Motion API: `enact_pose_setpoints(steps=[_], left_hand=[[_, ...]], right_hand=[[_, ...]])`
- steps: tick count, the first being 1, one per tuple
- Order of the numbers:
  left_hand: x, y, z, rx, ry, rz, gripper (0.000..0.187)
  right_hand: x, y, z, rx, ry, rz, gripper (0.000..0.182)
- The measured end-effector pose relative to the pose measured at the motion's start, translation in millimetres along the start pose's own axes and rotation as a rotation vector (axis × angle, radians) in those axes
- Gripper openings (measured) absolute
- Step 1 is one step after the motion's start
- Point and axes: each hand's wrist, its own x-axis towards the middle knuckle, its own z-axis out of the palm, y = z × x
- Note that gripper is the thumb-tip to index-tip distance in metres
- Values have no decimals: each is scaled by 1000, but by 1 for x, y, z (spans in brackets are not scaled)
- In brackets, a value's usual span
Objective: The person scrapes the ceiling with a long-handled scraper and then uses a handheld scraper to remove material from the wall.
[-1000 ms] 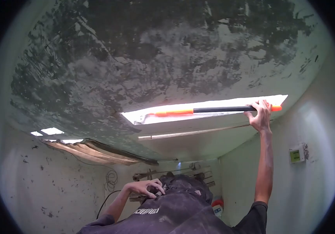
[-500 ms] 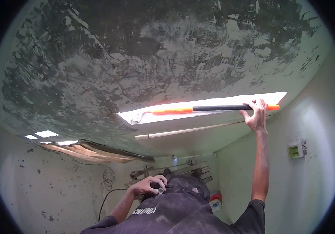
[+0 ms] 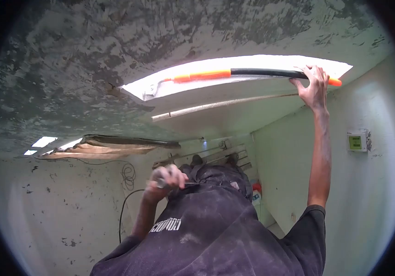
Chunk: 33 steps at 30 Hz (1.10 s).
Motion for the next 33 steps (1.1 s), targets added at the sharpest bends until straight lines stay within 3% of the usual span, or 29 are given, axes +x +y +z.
enact_pose_setpoints(steps=[1, 4, 7, 9, 11, 13, 14, 15, 17, 18, 21, 25, 27, 28, 30, 31, 33], left_hand=[[5, 5, 5, -139, -15, 126, 41], [19, 31, 2, -121, 6, 239, 47], [37, 40, -6, -68, 48, 244, 50], [51, 39, 6, -19, 182, 218, 50], [66, 31, 9, 37, 176, 234, 55], [83, 34, 25, 455, 145, 214, 62], [94, 34, 34, 661, 101, 204, 50], [104, 32, 47, 659, 46, 216, 50], [122, 21, 75, 543, 70, -50, 25], [132, 13, 84, 574, 86, -27, 18], [147, 4, 102, 594, 15, -52, 18], [157, 14, 123, 813, -33, -276, 23], [167, 30, 126, 1365, -210, 312, 34], [167, 40, 117, 1427, -169, 372, 42], [169, 62, 109, 1289, 18, 500, 34], [170, 69, 105, 1306, 118, 601, 35], [170, 74, 85, 1307, 198, 664, 28]], right_hand=[[-1, 0, 1, -11, 5, -14, 46], [3, -7, -4, 28, -61, 35, 50], [3, -10, -4, -10, -29, 32, 54], [0, -21, -12, -39, -17, 18, 56], [-5, -55, -31, -12, 131, -7, 52], [-19, -94, -42, 587, 251, -7, 49], [-30, -120, -58, 744, 108, 48, 48], [-34, -148, -73, 939, 40, -14, 50], [-48, -198, -94, 1166, -8, -76, 54], [-57, -213, -100, 1069, 17, -63, 48], [-84, -221, -100, 974, 110, 145, 33], [-104, -189, -107, 1129, 62, 332, 23], [-131, -171, -91, 1221, 256, 567, 28], [-138, -162, -86, 1221, 283, 576, 28], [-141, -147, -80, 1824, 763, 866, 39], [-137, -150, -80, 1827, 784, 860, 39], [-121, -167, -83, 2005, 489, 798, 40]])
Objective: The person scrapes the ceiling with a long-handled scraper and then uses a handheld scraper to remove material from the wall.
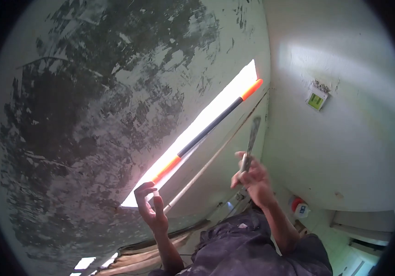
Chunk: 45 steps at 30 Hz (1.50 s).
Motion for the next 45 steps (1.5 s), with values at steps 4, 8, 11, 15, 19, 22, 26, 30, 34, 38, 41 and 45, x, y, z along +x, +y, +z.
enact_pose_setpoints(steps=[4, 8, 11, 15, 19, 22, 26, 30, 34, 38, 41, 45], left_hand=[[-27, -31, -8, -20, -267, -238, 8], [-59, -54, -6, -2, -245, -370, 9], [-88, -76, -14, 17, -275, -419, 15], [-101, -60, -19, 16, -403, -533, 29], [-120, -74, -21, 106, -478, -554, 24], [-106, -61, -12, 25, -610, -579, 25], [-120, -83, -12, 80, -623, -593, 23], [-103, -85, -1, 22, -825, -517, 36], [-81, -68, 1, -68, -1095, -559, 42], [-100, -92, -7, 115, -1047, -628, 33], [-82, -61, 2, -113, -1020, -555, 36], [-101, -73, 4, 72, -916, -361, 40]], right_hand=[[2, 38, 41, 13, -234, 175, 26], [9, 77, 94, 88, -329, 216, 18], [10, 90, 130, -98, -343, 231, 27], [8, 100, 160, -51, -252, 171, 34], [24, 101, 170, 15, -137, 169, 33], [67, 82, 159, 96, 44, 89, 38], [43, 43, 179, 220, -131, 304, 33], [56, 21, 181, 494, -106, 379, 35], [33, 18, 194, 571, -190, 542, 35], [59, 14, 202, 624, -43, 426, 35], [38, 16, 199, 664, -260, 558, 37], [66, 15, 202, 634, -64, 394, 36]])
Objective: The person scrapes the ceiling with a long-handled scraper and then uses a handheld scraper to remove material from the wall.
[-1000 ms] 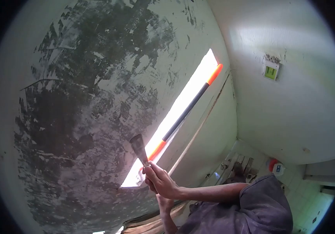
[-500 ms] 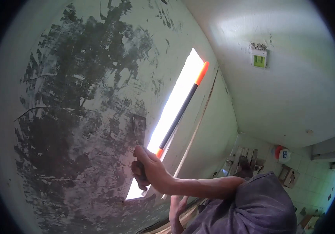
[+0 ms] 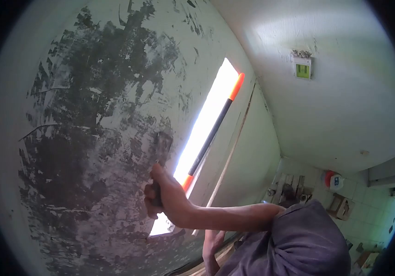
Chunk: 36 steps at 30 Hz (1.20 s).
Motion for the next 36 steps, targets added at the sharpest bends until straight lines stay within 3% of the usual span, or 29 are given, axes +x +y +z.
enact_pose_setpoints(steps=[1, 3, 4, 5, 9, 11, 12, 13, 15, 17, 18, 19, 21, 22, 23, 25, 26, 27, 29, 30, 31, 34, 36], left_hand=[[3, 1, -4, 0, 1, 3, 40], [19, 4, -21, -330, -430, -334, 42], [-11, -4, 9, -52, 34, -88, 44], [-11, -25, 14, -56, 36, -92, 44], [-11, -9, 5, -144, -182, -51, 41], [-12, 7, 11, -101, 68, -65, 35], [-7, 6, 8, -14, 30, 47, 32], [-3, 23, 2, -78, -105, -86, 32], [-4, 36, 1, -107, -124, -104, 31], [-9, 20, 11, -11, 11, 95, 29], [-7, 24, 15, 1, 96, 158, 29], [-3, 25, 15, -4, 99, 165, 29], [0, 32, 9, -148, -250, -116, 34], [0, 31, 8, -150, -271, -99, 36], [-2, 28, 10, -151, -267, -99, 36], [-6, 23, 14, -114, -74, 39, 36], [-8, 27, 17, -69, 50, 132, 36], [-5, 25, 12, -65, 50, 134, 36], [-2, 18, 8, -19, -302, -115, 47], [-2, 16, 9, -94, -316, -129, 49], [-10, 16, 11, -100, -314, -136, 49], [-17, 15, 20, 1, -7, 61, 37], [-16, 17, 20, -11, -84, 0, 36]], right_hand=[[-10, 6, 0, -2, -2, -2, 36], [-29, 10, 3, 55, -33, 238, 36], [-20, 9, -4, 17, 7, 205, 36], [-2, 0, -12, 68, -29, 96, 37], [-24, 13, 11, 120, 45, 164, 38], [-27, 7, 5, 78, 1, 254, 38], [-4, 8, -6, 123, 73, 107, 37], [18, 5, -13, 170, 152, -36, 37], [10, -5, -1, 182, 150, -99, 37], [-15, 6, 8, -33, 115, 80, 39], [-29, 0, 7, -12, -75, 249, 40], [-21, -4, 3, -22, -75, 247, 40], [2, -16, -3, -177, -10, -32, 40], [2, -19, 4, -105, -23, -27, 40], [-5, -12, 4, -107, -26, -24, 40], [-23, 4, 3, -290, -59, 88, 39], [-31, 1, 6, -212, -90, 187, 37], [-30, -4, 10, -211, -94, 185, 37], [-29, -15, 17, -177, -98, 161, 33], [-30, -12, 20, -143, -72, 133, 33], [-34, -7, 18, -141, -68, 142, 33], [-39, 9, 5, -312, -16, 17, 37], [-27, 9, -8, -392, 9, -23, 37]])
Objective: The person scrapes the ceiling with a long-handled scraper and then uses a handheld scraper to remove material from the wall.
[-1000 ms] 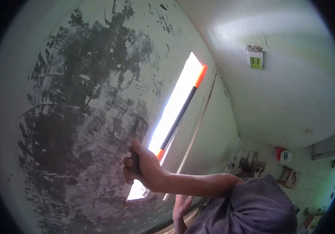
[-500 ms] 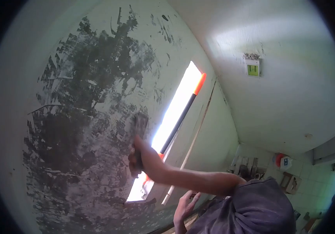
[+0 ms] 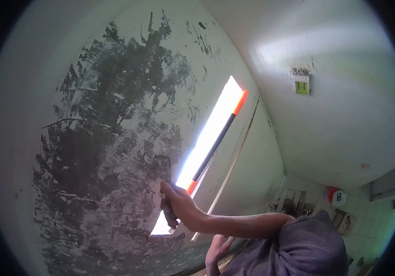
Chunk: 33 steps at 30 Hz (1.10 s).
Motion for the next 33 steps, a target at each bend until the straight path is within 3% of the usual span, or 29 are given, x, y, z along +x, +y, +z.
enact_pose_setpoints(steps=[2, 5, 8, 13, 15, 17, 21, 23, 27, 29, 31, 33], left_hand=[[0, 19, -3, -95, -89, -60, 35], [0, 5, 4, -124, -100, -53, 35], [1, 12, 5, -86, -110, -95, 35], [11, 0, -2, -106, -224, -92, 40], [16, -6, -6, 23, -180, -25, 43], [20, 3, -12, -14, -201, -114, 44], [21, -26, -9, -70, -225, 1, 44], [21, -39, -3, -10, -94, 57, 43], [17, -11, -2, -10, -181, -163, 41], [12, -1, 4, -128, -153, -97, 42], [12, 3, 6, -150, -198, -172, 41], [10, 11, 7, -107, -209, -166, 42]], right_hand=[[25, -1, -16, -136, 85, -137, 38], [40, -35, -4, 166, 151, -180, 39], [6, -28, 8, 132, -41, 95, 35], [21, -38, 5, 226, 63, -69, 35], [-7, -39, 8, 257, -147, 196, 34], [-7, -47, 10, 232, -106, 218, 33], [-10, -33, 21, 256, -60, 115, 33], [-6, -25, 17, 226, 75, 38, 34], [16, -20, 1, 66, 97, -77, 35], [48, -35, -8, 118, 126, -229, 37], [43, -40, 1, 153, 145, -203, 36], [11, -42, 12, 156, 85, 32, 35]])
